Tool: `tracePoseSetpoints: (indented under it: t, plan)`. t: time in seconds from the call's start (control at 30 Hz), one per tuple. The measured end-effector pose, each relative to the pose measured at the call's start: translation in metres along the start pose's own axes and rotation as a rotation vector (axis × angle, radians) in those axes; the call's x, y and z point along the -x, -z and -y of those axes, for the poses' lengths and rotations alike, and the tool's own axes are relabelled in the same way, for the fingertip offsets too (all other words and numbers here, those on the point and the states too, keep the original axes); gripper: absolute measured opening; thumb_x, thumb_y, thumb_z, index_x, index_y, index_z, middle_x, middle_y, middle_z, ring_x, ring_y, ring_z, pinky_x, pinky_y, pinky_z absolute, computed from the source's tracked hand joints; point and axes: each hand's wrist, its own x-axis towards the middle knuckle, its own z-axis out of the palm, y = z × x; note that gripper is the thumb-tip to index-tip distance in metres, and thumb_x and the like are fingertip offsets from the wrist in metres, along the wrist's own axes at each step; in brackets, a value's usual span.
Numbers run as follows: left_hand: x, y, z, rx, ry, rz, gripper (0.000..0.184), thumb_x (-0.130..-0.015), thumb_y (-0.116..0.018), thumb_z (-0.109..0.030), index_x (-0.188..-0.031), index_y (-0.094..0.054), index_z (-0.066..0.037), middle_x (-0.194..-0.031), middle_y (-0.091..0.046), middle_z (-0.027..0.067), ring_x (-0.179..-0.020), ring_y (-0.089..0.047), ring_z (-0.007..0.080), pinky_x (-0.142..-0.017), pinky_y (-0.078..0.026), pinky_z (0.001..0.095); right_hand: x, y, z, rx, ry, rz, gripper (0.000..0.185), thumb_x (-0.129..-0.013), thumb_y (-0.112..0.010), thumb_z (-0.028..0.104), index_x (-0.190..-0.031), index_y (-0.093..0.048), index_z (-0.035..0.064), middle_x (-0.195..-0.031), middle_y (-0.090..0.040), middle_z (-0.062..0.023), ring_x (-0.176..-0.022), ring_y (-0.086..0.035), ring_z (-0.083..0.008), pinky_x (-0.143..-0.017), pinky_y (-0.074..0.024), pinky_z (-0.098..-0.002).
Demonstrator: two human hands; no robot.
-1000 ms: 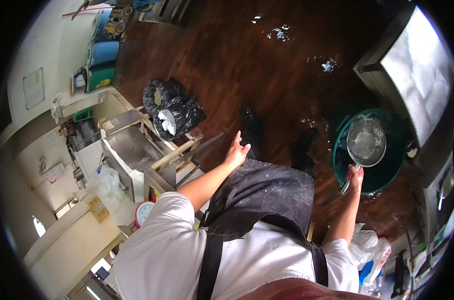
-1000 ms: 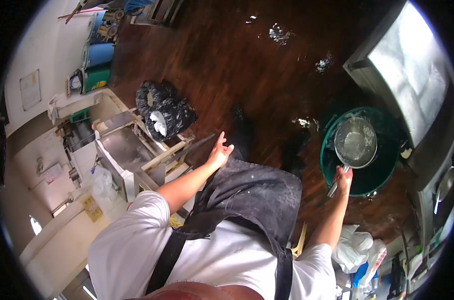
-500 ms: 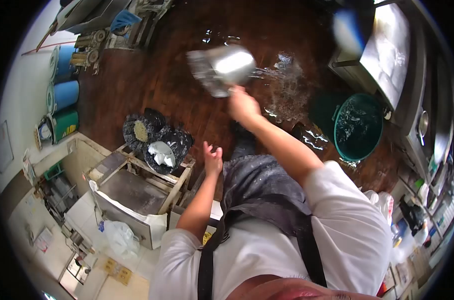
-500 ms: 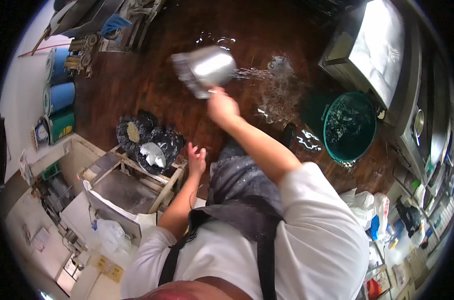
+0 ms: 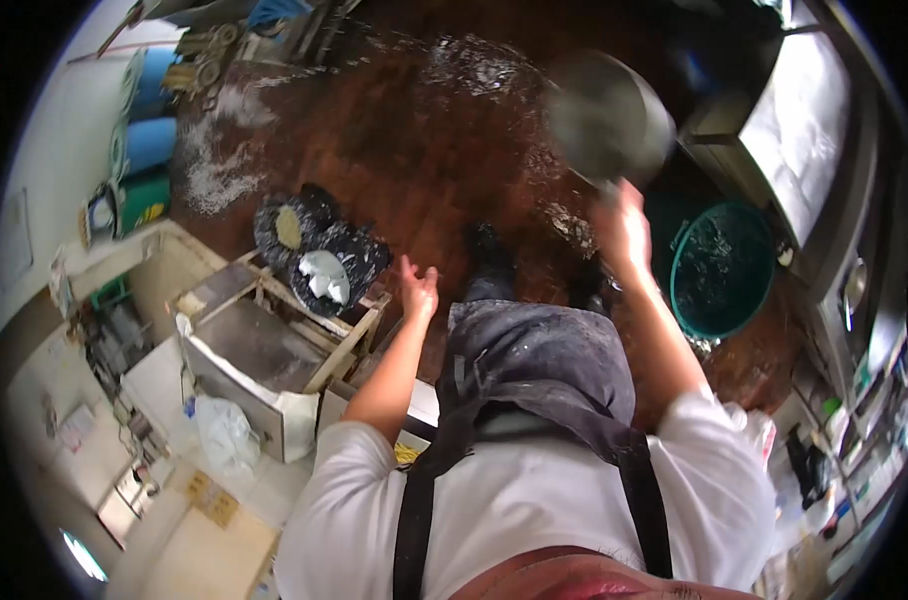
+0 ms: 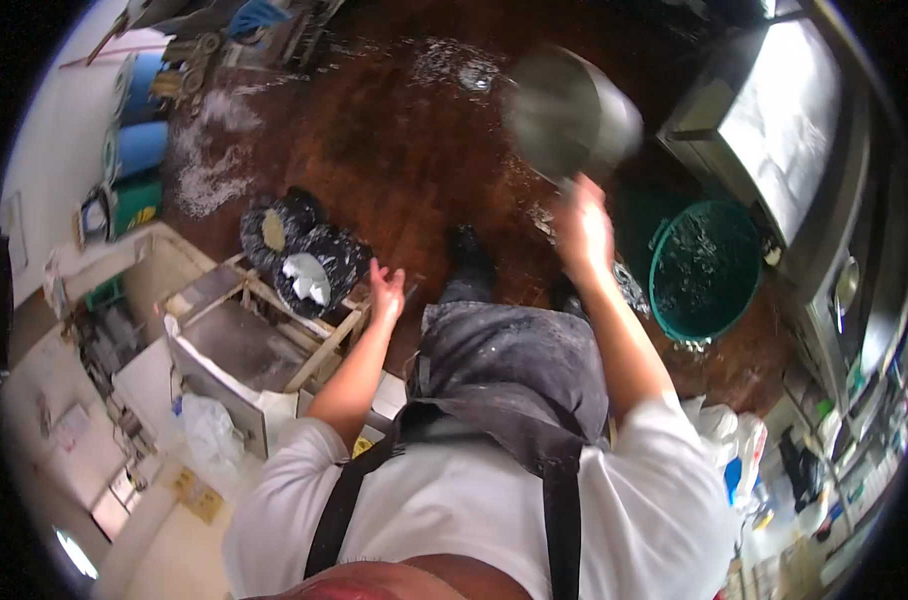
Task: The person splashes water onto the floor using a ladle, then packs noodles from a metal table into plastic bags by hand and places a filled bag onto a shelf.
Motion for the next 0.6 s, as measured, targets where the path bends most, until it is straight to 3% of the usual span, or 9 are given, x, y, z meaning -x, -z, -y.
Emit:
tracePoseSetpoints:
  t: [0.03, 0.1, 0.13, 0.2, 0.27, 0.3, 0.4, 0.53, 0.6]
  plan:
    - [0.009, -0.015, -0.01, 0.138, 0.024, 0.009, 0.086, -0.089, -0.067, -0.035, -0.149, -0.018, 0.004, -0.136, -0.044, 0.0319, -0.113, -0.057, 0.0326, -0.096, -0.045, 0.0373, 0.021, 0.018, -0.068, 0.099, 0.02, -0.089, 0.055, -0.085, -0.063, 0.014, -0.134, -0.043, 0.0004, -0.103, -0.064, -0.0245, -0.086, -0.066, -0.0367, -0.073, -0.0531, -0.0445]
    - [0.026, -0.038, -0.04, 0.041, 0.07, 0.064, 0.086, -0.089, -0.066, -0.037, -0.15, -0.018, -0.001, -0.138, -0.044, 0.0284, -0.104, -0.061, 0.0264, -0.093, -0.047, 0.0364, 0.061, 0.056, -0.202, 0.299, 0.032, -0.272, 0.051, -0.087, -0.061, 0.012, -0.131, -0.041, -0.0021, -0.097, -0.065, -0.0263, -0.086, -0.065, -0.0446, -0.072, -0.052, -0.048]
    - [0.035, -0.054, -0.053, 0.026, 0.095, 0.08, 0.085, -0.09, -0.066, -0.037, -0.151, -0.018, -0.003, -0.138, -0.045, 0.0273, -0.099, -0.063, 0.0242, -0.092, -0.048, 0.0366, 0.072, 0.078, -0.237, 0.32, -0.234, -0.2, 0.051, -0.088, -0.062, 0.015, -0.128, -0.04, -0.0075, -0.094, -0.065, -0.0302, -0.091, -0.065, -0.0446, -0.074, -0.0516, -0.0483]
    - [0.042, -0.094, -0.047, -0.092, 0.051, 0.129, 0.084, -0.09, -0.065, -0.037, -0.152, -0.017, -0.007, -0.137, -0.046, 0.0265, -0.089, -0.065, 0.0222, -0.09, -0.049, 0.0372, 0.07, 0.094, -0.35, 0.475, -0.314, -0.165, 0.047, -0.085, -0.064, 0.012, -0.122, -0.046, -0.0103, -0.097, -0.064, -0.0321, -0.095, -0.064, -0.0451, -0.079, -0.0518, -0.0501]
    - [0.061, -0.131, -0.072, -0.098, 0.041, 0.163, 0.084, -0.09, -0.065, -0.037, -0.152, -0.016, -0.006, -0.138, -0.047, 0.0252, -0.084, -0.065, 0.0224, -0.091, -0.049, 0.0375, 0.035, 0.086, -0.482, 0.66, -0.414, 0.068, 0.039, -0.084, -0.058, 0.007, -0.116, -0.044, -0.0103, -0.107, -0.063, -0.0317, -0.103, -0.063, -0.0427, -0.087, -0.0515, -0.0486]
    - [0.072, -0.149, -0.081, -0.104, 0.032, 0.194, 0.085, -0.091, -0.065, -0.036, -0.153, -0.014, -0.007, -0.138, -0.047, 0.0236, -0.086, -0.064, 0.0216, -0.09, -0.05, 0.037, 0.022, 0.097, -0.47, 0.556, -0.527, 0.102, 0.036, -0.085, -0.053, 0.006, -0.116, -0.047, -0.0105, -0.112, -0.061, -0.0325, -0.108, -0.061, -0.0427, -0.09, -0.0509, -0.0479]
    - [0.102, -0.196, -0.105, -0.146, -0.04, 0.268, 0.084, -0.091, -0.065, -0.033, -0.153, -0.013, -0.007, -0.136, -0.049, 0.0212, -0.086, -0.062, 0.0185, -0.086, -0.051, 0.0351, -0.032, 0.074, -0.56, 0.59, -0.541, 0.323, 0.034, -0.087, -0.051, 0.01, -0.114, -0.05, -0.0092, -0.117, -0.06, -0.0309, -0.109, -0.06, -0.0435, -0.091, -0.0505, -0.0475]
    - [0.132, -0.228, -0.117, -0.175, -0.019, 0.338, 0.082, -0.092, -0.065, -0.029, -0.153, -0.014, -0.007, -0.136, -0.049, 0.0221, -0.086, -0.063, 0.0176, -0.084, -0.053, 0.0342, -0.069, 0.032, -0.64, 0.516, -0.522, 0.051, 0.033, -0.092, -0.046, 0.022, -0.116, -0.054, 0.001, -0.109, -0.065, -0.0251, -0.104, -0.063, -0.0422, -0.089, -0.0509, -0.048]
    - [0.136, -0.237, -0.108, -0.213, 0.003, 0.342, 0.082, -0.092, -0.065, -0.028, -0.153, -0.014, -0.008, -0.136, -0.049, 0.0224, -0.086, -0.063, 0.0177, -0.084, -0.053, 0.0344, -0.085, 0.023, -0.637, 0.552, -0.479, -0.102, 0.03, -0.095, -0.043, 0.025, -0.113, -0.058, 0.0058, -0.103, -0.066, -0.0245, -0.1, -0.065, -0.0392, -0.084, -0.0529, -0.0483]
